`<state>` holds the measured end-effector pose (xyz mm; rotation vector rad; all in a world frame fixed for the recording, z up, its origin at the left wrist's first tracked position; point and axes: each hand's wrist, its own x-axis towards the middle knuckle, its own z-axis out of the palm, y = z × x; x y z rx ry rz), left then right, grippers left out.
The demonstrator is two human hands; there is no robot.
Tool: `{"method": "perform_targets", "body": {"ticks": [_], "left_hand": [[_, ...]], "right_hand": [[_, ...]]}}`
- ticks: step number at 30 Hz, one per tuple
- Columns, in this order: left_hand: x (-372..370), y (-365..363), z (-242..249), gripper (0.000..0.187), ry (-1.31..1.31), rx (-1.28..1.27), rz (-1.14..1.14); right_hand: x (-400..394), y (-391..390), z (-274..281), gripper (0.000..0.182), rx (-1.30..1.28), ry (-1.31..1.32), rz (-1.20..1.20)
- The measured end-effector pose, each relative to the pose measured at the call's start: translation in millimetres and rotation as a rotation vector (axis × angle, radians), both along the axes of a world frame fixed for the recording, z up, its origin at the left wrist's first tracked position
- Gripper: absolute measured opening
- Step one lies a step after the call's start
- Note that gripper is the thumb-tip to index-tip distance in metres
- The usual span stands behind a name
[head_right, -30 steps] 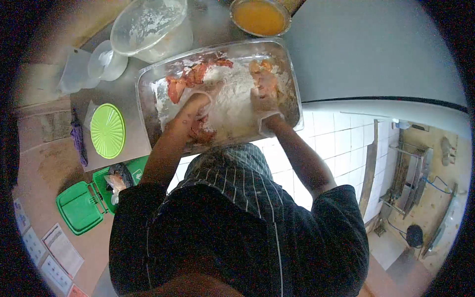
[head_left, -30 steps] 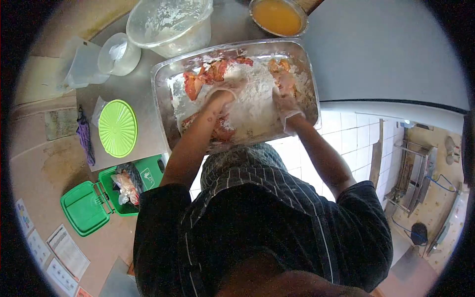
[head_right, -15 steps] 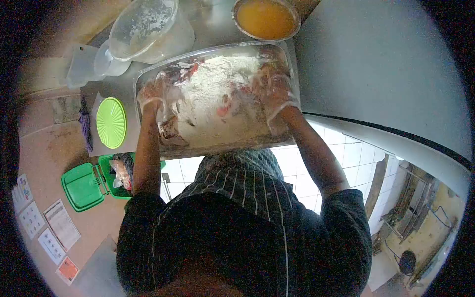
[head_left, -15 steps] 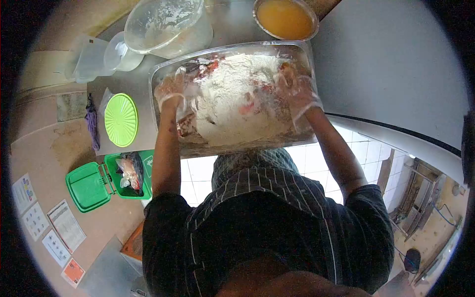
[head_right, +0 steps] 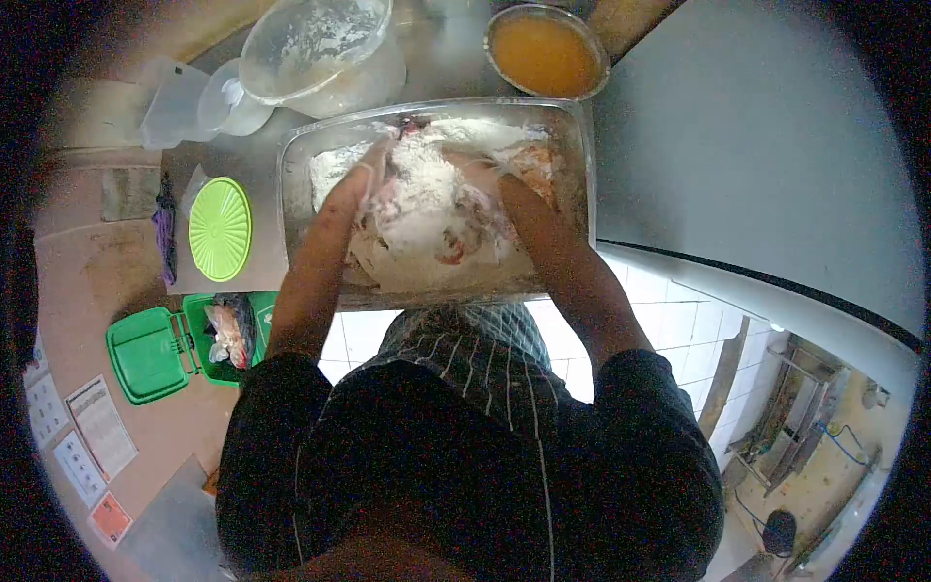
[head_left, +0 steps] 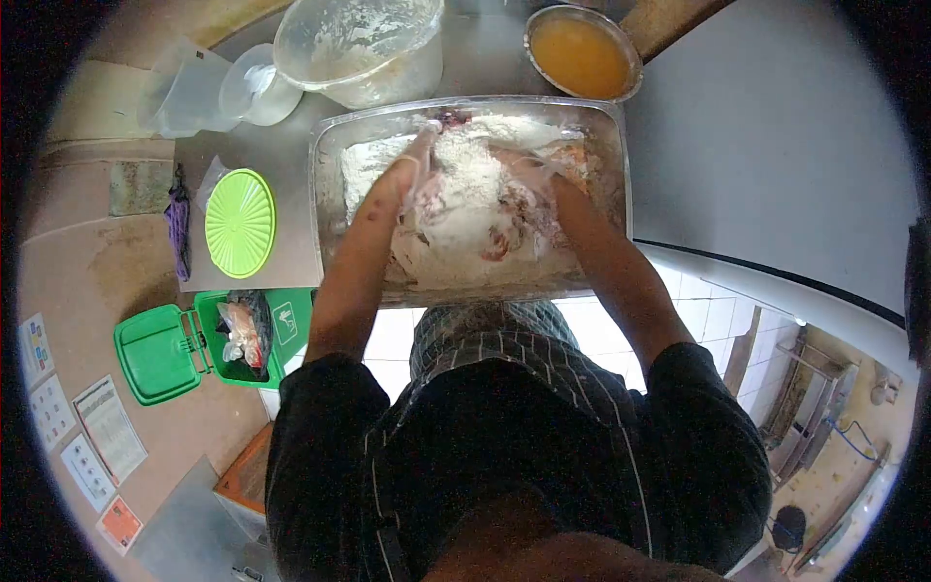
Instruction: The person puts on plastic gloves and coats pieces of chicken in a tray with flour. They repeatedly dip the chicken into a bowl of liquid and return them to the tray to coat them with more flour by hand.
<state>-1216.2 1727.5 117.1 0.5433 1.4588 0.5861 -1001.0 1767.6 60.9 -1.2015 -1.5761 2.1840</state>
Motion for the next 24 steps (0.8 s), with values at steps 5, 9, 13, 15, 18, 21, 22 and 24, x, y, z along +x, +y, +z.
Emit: {"method": "perform_targets", "body": {"ticks": [5, 9, 13, 15, 18, 21, 22, 24], "left_hand": [[-64, -23, -24, 0.063, 0.070, -0.168, 0.086], [-116, -75, -45, 0.045, 1.285, 0.377, -0.891], [-75, -89, -29, 0.060, 0.351, -0.031, -0.259], [-42, -80, 15, 0.062, 0.267, 0.090, -0.235], [-39, -61, -59, 0.070, 0.093, 0.162, -0.273], [-14, -40, -43, 0.068, 0.103, 0.215, -0.257], [-17, -33, -33, 0.068, 0.110, 0.227, -0.255], [-22, -29, -19, 0.068, -0.134, 0.175, -0.102]], "right_hand": [[68, -3, 47, 0.057, 0.428, -0.226, 0.264], [113, -33, 35, 0.056, 1.050, -0.791, 0.520], [83, -57, -11, 0.065, 0.999, -0.965, 0.640], [72, -61, -31, 0.065, 0.966, -0.844, 0.425], [41, -70, -17, 0.055, 0.144, -0.032, 0.153], [12, -73, 8, 0.051, -0.397, 0.503, -0.035], [6, -79, 20, 0.053, -0.281, 0.512, -0.071], [4, -84, 33, 0.054, -0.176, 0.522, -0.110]]}}
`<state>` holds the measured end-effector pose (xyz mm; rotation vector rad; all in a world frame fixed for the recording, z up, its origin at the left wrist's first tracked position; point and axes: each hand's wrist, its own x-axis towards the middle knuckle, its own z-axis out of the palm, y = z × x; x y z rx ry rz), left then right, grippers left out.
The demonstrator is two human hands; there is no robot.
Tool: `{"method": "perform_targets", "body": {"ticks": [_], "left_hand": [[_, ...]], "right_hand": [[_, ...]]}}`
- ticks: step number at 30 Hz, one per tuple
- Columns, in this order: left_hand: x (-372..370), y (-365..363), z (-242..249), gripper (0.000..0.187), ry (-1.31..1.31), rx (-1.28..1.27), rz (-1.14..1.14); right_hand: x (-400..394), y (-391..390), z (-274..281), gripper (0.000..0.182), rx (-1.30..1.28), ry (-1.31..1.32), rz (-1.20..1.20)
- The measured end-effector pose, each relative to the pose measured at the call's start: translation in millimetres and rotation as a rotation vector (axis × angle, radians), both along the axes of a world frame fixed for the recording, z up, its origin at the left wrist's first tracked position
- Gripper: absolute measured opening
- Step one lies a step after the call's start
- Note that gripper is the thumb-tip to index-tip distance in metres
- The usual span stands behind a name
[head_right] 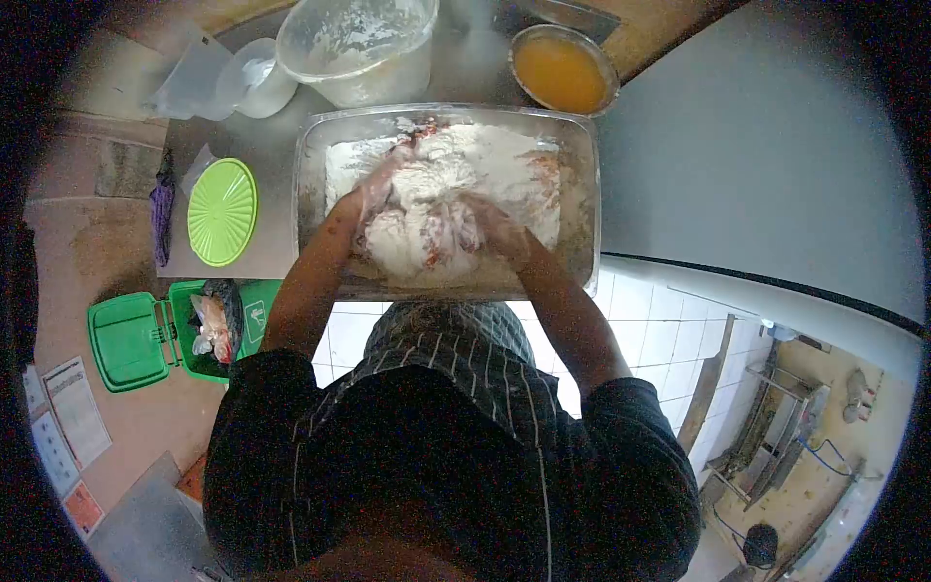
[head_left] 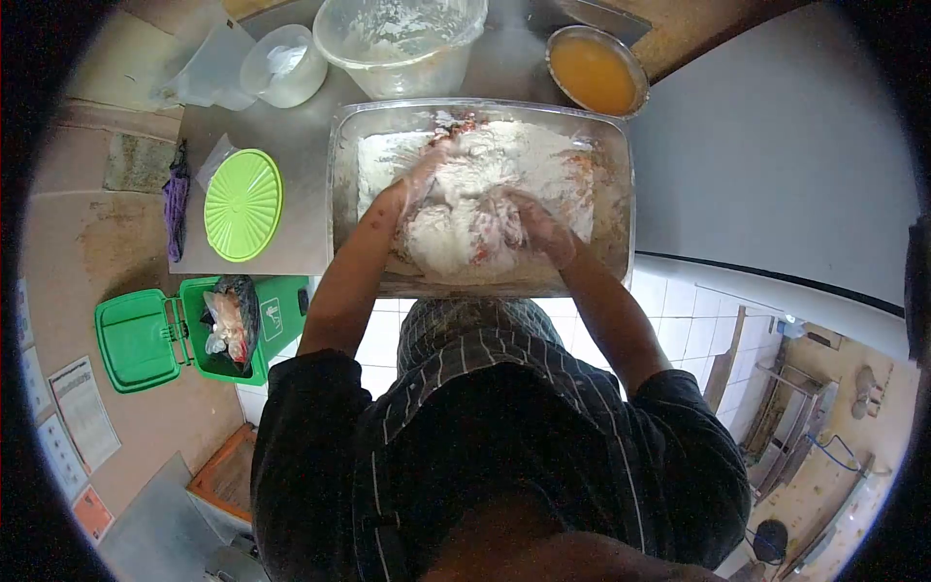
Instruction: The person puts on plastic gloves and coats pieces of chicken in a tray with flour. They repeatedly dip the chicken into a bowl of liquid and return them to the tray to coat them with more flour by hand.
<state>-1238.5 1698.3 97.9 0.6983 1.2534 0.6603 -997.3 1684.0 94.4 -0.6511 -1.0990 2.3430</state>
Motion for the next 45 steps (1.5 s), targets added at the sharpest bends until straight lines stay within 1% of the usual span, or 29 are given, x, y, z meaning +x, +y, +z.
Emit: {"method": "perform_targets", "body": {"ticks": [1, 2, 3, 4, 5, 6, 7, 8, 10, 11, 12, 13, 15, 17, 18, 20, 21, 22, 24, 27, 29, 31, 33, 35, 37, 39, 40, 42, 45], "left_hand": [[-27, 7, -41, 0.071, -0.007, 0.135, -0.108], [-27, 3, -25, 0.071, -0.006, 0.133, -0.114], [-28, -8, 8, 0.067, -0.075, -0.012, 0.249], [-29, -13, 26, 0.063, -0.142, -0.155, 0.615], [-48, -15, -4, 0.063, -0.142, -0.158, 0.615], [-83, -20, -57, 0.058, 0.092, -0.040, 0.551], [-103, -17, -87, 0.055, 0.324, 0.082, 0.483], [-102, -11, -84, 0.055, 0.323, 0.078, 0.487], [-97, 5, -80, 0.052, 0.027, -0.008, 0.305], [-92, 22, -103, 0.054, -0.149, -0.052, 0.380], [-78, 31, -92, 0.054, -0.149, -0.043, 0.381], [-59, 44, -70, 0.056, 0.004, -0.010, 0.284], [-31, 54, -51, 0.059, 0.160, 0.008, 0.184], [-15, 65, -34, 0.070, 0.260, 0.152, -0.065], [-10, 64, -23, 0.070, 0.259, 0.148, -0.066], [1, 57, 28, 0.080, 0.191, -0.315, -0.017], [-12, 71, -25, 0.088, 0.279, -0.348, -0.028], [-21, 66, -17, 0.088, 0.278, -0.350, -0.028], [-39, 50, 9, 0.082, 0.237, -0.159, 0.059], [-81, 17, -26, 0.075, 0.180, -0.026, 0.243], [-88, -24, 0, 0.073, 0.785, 0.039, 0.018], [-102, -65, -60, 0.052, 1.226, 0.240, -0.155], [-90, -84, -57, 0.051, 1.172, 0.250, -0.219], [-67, -94, -49, 0.047, 1.069, 0.282, -0.346], [-39, -103, -42, 0.045, 0.970, 0.312, -0.471], [19, -108, -65, 0.065, 0.537, 0.340, 0.138], [23, -98, -71, 0.065, 0.544, 0.347, 0.137], [22, -63, -81, 0.066, 0.448, -0.261, 0.145], [4, -54, -87, 0.054, 0.317, -0.190, 0.105]], "right_hand": [[9, 2, 4, 0.054, -0.042, -0.141, 0.015], [23, 7, 6, 0.055, -0.084, -0.283, 0.027], [59, 9, -55, 0.053, 0.465, -0.281, -0.016], [64, 19, -45, 0.053, 0.463, -0.281, -0.019], [66, 30, -22, 0.051, 0.294, -0.442, 0.028], [66, 39, -9, 0.050, 0.122, -0.600, 0.079], [67, 48, -7, 0.049, 0.206, -0.734, 0.075], [68, 63, -18, 0.049, 0.395, -0.839, 0.071], [62, 97, -54, 0.049, 0.786, -1.034, 0.071], [59, 120, -86, 0.049, 1.030, -1.070, 0.113], [62, 152, -143, 0.049, 1.471, -0.982, 0.211], [43, 152, -113, 0.049, 1.489, -0.979, 0.206], [-17, 115, -28, 0.066, 0.098, -0.754, -0.008], [-33, 124, -26, 0.069, 0.100, -0.776, 0.005], [-38, 124, -27, 0.073, 0.084, -0.803, 0.022], [-38, 127, -30, 0.080, 0.056, -0.863, 0.055], [-37, 129, -30, 0.084, 0.043, -0.892, 0.073], [-34, 129, -26, 0.084, 0.041, -0.893, 0.074], [-19, 121, 2, 0.073, 0.312, -0.906, 0.171], [14, 107, 58, 0.057, 0.727, -0.901, 0.311], [46, 98, 51, 0.052, 0.874, -0.894, 0.359], [86, 76, -9, 0.051, 1.136, -1.320, 0.393], [88, 2, -40, 0.050, 1.318, -1.141, 0.019], [69, -20, -28, 0.049, 0.909, -1.031, 0.212], [46, -29, -24, 0.049, 0.428, -0.782, 0.188], [25, -36, -25, 0.048, 0.045, -0.569, 0.093], [17, -37, -26, 0.048, -0.052, -0.526, 0.061], [6, -35, -23, 0.048, -0.141, -0.494, 0.036], [9, -24, -17, 0.048, -0.135, -0.534, 0.059]]}}
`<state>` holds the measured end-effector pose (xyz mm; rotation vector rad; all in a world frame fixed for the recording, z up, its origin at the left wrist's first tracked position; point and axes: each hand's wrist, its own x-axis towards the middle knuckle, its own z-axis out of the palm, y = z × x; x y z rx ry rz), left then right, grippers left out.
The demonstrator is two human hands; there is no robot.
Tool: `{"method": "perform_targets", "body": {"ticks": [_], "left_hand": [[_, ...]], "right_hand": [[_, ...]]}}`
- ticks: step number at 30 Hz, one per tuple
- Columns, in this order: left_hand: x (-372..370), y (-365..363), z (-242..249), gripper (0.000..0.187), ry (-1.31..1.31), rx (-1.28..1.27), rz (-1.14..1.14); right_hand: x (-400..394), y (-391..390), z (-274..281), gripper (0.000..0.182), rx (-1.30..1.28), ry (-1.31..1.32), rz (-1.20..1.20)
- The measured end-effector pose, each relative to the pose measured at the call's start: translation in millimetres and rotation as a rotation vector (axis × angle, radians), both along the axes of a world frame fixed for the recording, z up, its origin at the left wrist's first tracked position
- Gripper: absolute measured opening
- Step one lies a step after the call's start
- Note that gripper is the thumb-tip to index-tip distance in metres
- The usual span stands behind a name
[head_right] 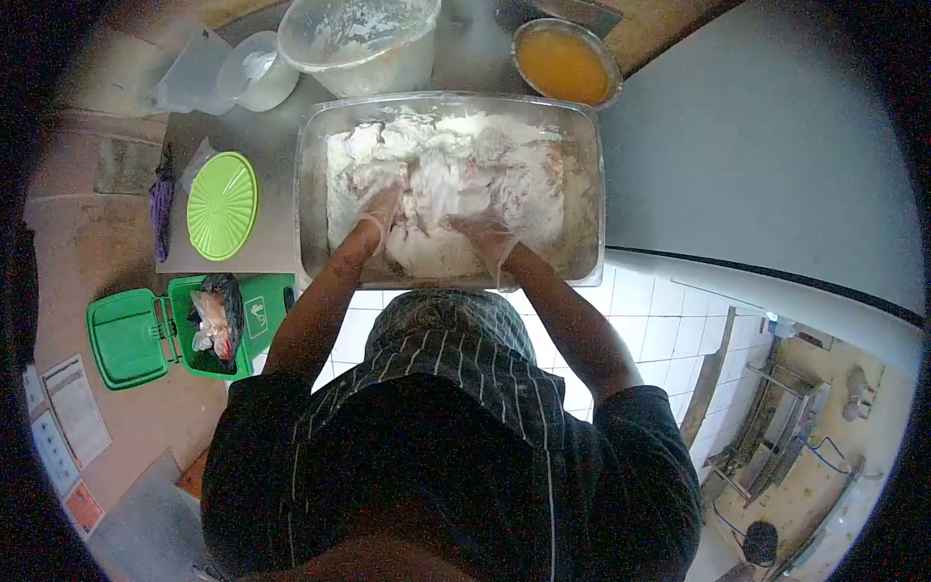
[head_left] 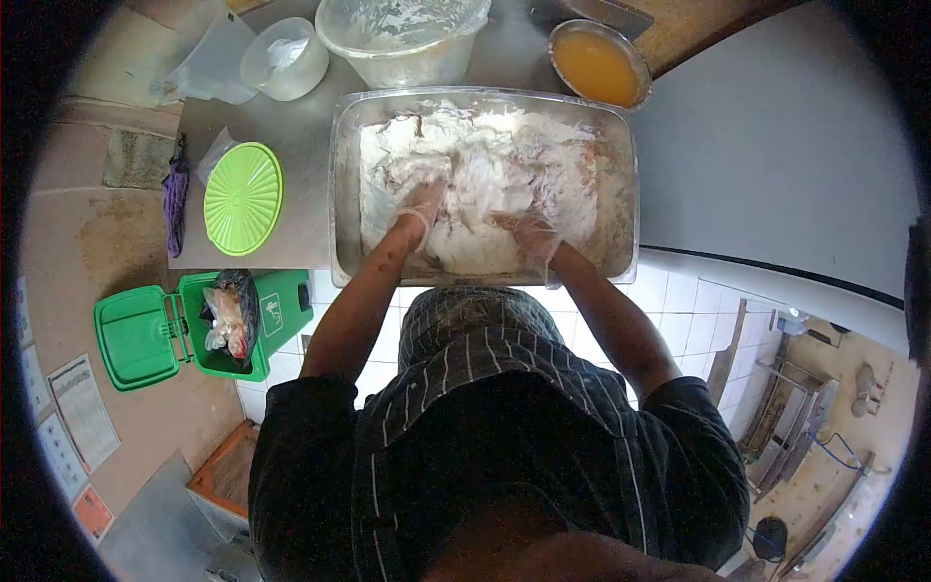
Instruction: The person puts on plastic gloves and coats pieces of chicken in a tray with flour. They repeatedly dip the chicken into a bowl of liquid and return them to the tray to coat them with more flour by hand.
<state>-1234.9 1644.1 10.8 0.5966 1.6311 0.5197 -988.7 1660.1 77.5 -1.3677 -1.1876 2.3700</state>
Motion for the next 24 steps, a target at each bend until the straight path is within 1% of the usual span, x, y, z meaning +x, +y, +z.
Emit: {"method": "perform_targets", "body": {"ticks": [1, 2, 3, 4, 5, 6, 7, 8, 9, 10, 11, 12, 13, 14, 15, 16, 17, 18, 19, 20, 21, 22, 23, 24], "left_hand": [[-1, -1, 7, 0.054, 0.001, 0.003, 0.002], [-2, -4, 25, 0.052, -0.082, 0.089, 0.137], [-3, -11, 44, 0.051, -0.164, 0.168, 0.268], [-5, -13, 71, 0.045, -0.078, 0.022, 0.315], [-16, -21, 63, 0.045, -0.078, 0.021, 0.312], [-38, -27, 48, 0.042, 0.568, 0.297, -0.190], [-49, -30, 40, 0.039, 1.204, 0.556, -0.713], [-49, -31, 57, 0.039, 1.206, 0.562, -0.714], [-49, -32, 86, 0.040, 0.999, 0.438, -0.158], [-49, -34, 102, 0.041, 0.745, 0.292, 0.369], [-57, -29, 95, 0.041, 0.745, 0.294, 0.362], [-74, -16, 78, 0.045, 0.936, 0.435, -0.050], [-87, -1, 58, 0.050, 1.102, 0.565, -0.477], [-91, 17, 26, 0.058, 1.033, 0.407, -0.538], [-91, 17, 28, 0.058, 1.039, 0.406, -0.536], [-86, 16, 34, 0.060, 0.975, 0.433, -0.654], [-78, 25, 46, 0.063, 0.914, 0.466, -0.764], [-64, 38, 55, 0.070, 0.682, 0.037, -0.483], [-49, 39, 71, 0.070, 0.686, 0.034, -0.478], [-34, 32, 88, 0.070, 0.348, -0.031, -0.255], [-21, 23, 96, 0.070, 0.011, -0.099, -0.034], [-13, 16, 92, 0.070, 0.015, -0.108, -0.038], [-5, 16, 84, 0.072, -0.216, -0.017, 0.109], [-3, 20, 75, 0.074, -0.448, 0.078, 0.251]], "right_hand": [[8, 11, 3, 0.043, 0.615, -0.156, 0.472], [10, 17, 15, 0.041, 1.230, -0.312, 0.943], [13, 18, 26, 0.041, 1.224, -0.310, 0.941], [11, 20, 53, 0.045, 0.911, -0.362, 0.719], [12, 21, 68, 0.049, 0.603, -0.403, 0.496], [21, 26, 68, 0.049, 0.610, -0.405, 0.494], [36, 31, 67, 0.052, 0.584, -0.410, 0.281], [54, 36, 63, 0.055, 0.553, -0.409, 0.066], [74, 47, 30, 0.055, 0.553, -0.410, 0.061], [97, 65, -25, 0.055, 1.126, -0.694, 0.398], [107, 80, -57, 0.055, 1.694, -0.964, 0.759], [94, 87, -56, 0.055, 1.693, -0.966, 0.755], [67, 90, -50, 0.056, 1.271, -0.872, 0.583], [40, 91, -43, 0.058, 0.860, -0.755, 0.412], [20, 78, -38, 0.058, 0.864, -0.750, 0.412], [3, 56, -32, 0.056, 1.088, -0.872, 0.659], [-6, 53, -29, 0.055, 1.322, -0.991, 0.909], [-6, 55, -42, 0.055, 1.329, -0.988, 0.906], [-5, 52, -71, 0.057, 1.463, -0.934, 0.846], [-6, 51, -88, 0.059, 1.592, -0.874, 0.780], [-12, 47, -88, 0.059, 1.583, -0.866, 0.779], [-21, 44, -80, 0.068, 0.809, -0.527, 0.249], [-26, 48, -67, 0.078, 0.035, -0.157, -0.244], [-26, 49, -38, 0.078, 0.041, -0.151, -0.254]]}}
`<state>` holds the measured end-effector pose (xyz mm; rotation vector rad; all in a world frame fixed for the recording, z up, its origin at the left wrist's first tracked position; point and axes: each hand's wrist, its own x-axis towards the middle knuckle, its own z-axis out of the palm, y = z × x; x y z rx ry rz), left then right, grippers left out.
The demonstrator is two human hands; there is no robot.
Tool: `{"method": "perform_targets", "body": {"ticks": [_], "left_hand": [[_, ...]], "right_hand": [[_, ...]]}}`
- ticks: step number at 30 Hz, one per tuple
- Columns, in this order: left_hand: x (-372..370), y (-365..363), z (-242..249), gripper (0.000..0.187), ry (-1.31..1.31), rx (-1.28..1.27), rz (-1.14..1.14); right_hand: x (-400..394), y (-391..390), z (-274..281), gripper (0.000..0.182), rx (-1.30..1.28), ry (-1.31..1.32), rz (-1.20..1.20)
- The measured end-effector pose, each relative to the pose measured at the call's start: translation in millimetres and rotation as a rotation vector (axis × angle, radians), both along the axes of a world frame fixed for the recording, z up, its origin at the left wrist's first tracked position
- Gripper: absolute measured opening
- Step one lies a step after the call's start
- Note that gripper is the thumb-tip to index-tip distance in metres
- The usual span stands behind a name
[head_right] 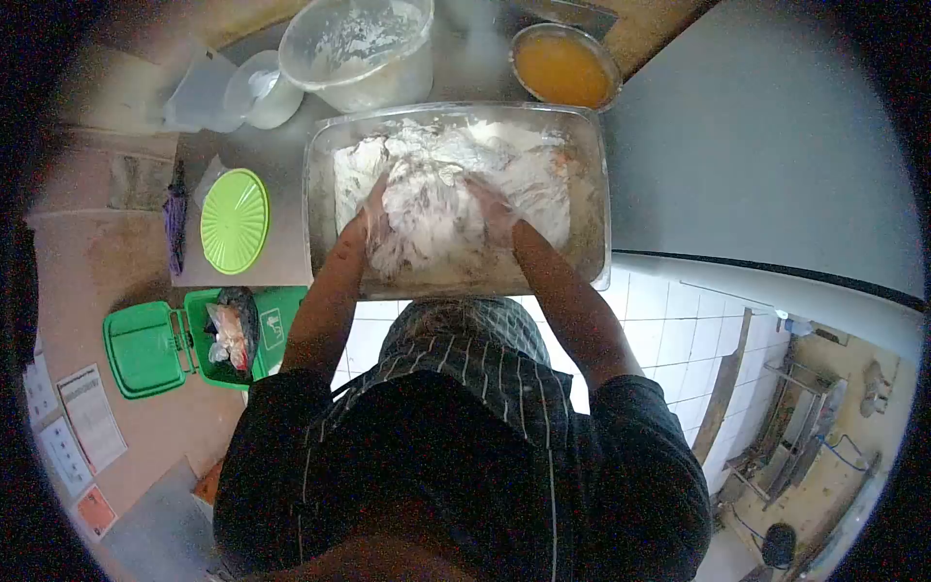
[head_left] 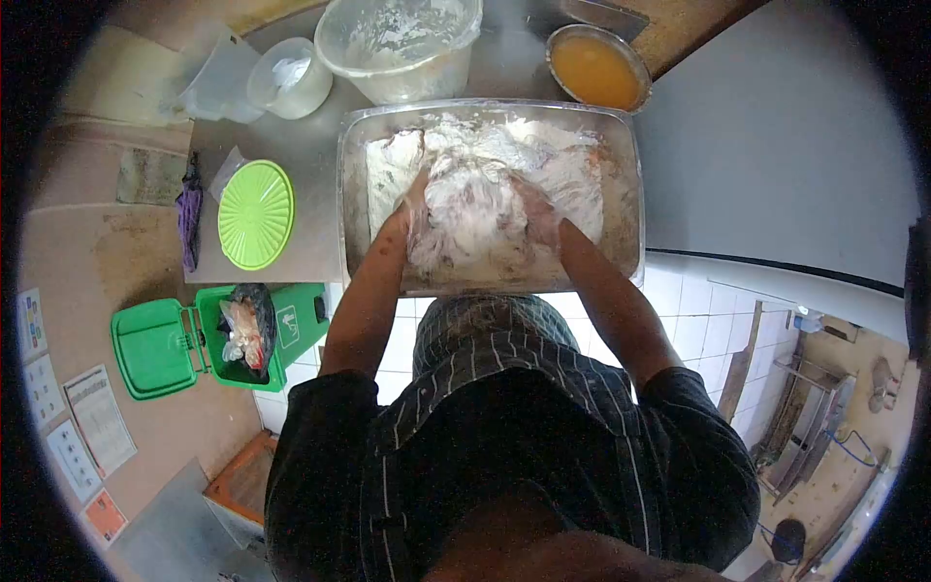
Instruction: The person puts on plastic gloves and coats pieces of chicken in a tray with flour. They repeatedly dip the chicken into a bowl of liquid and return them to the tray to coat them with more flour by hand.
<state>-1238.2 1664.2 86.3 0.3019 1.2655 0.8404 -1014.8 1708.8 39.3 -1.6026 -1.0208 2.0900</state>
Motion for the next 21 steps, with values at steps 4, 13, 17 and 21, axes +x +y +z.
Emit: {"method": "perform_targets", "body": {"ticks": [4, 13, 17, 21], "left_hand": [[-40, 8, -37, 0.070, -0.309, 0.016, -0.035], [-101, 45, -48, 0.064, 1.291, 0.266, -0.283], [-45, 75, -40, 0.065, 0.816, -0.018, -0.309], [-32, 76, -74, 0.068, 0.475, 0.025, -0.233]], "right_hand": [[33, -3, 37, 0.070, 0.338, 0.544, 0.153], [49, 94, 0, 0.047, 1.321, -0.628, 0.726], [-37, 66, 66, 0.050, 0.483, -0.421, 0.601], [-52, 44, 69, 0.064, 0.242, -0.144, 0.326]]}}
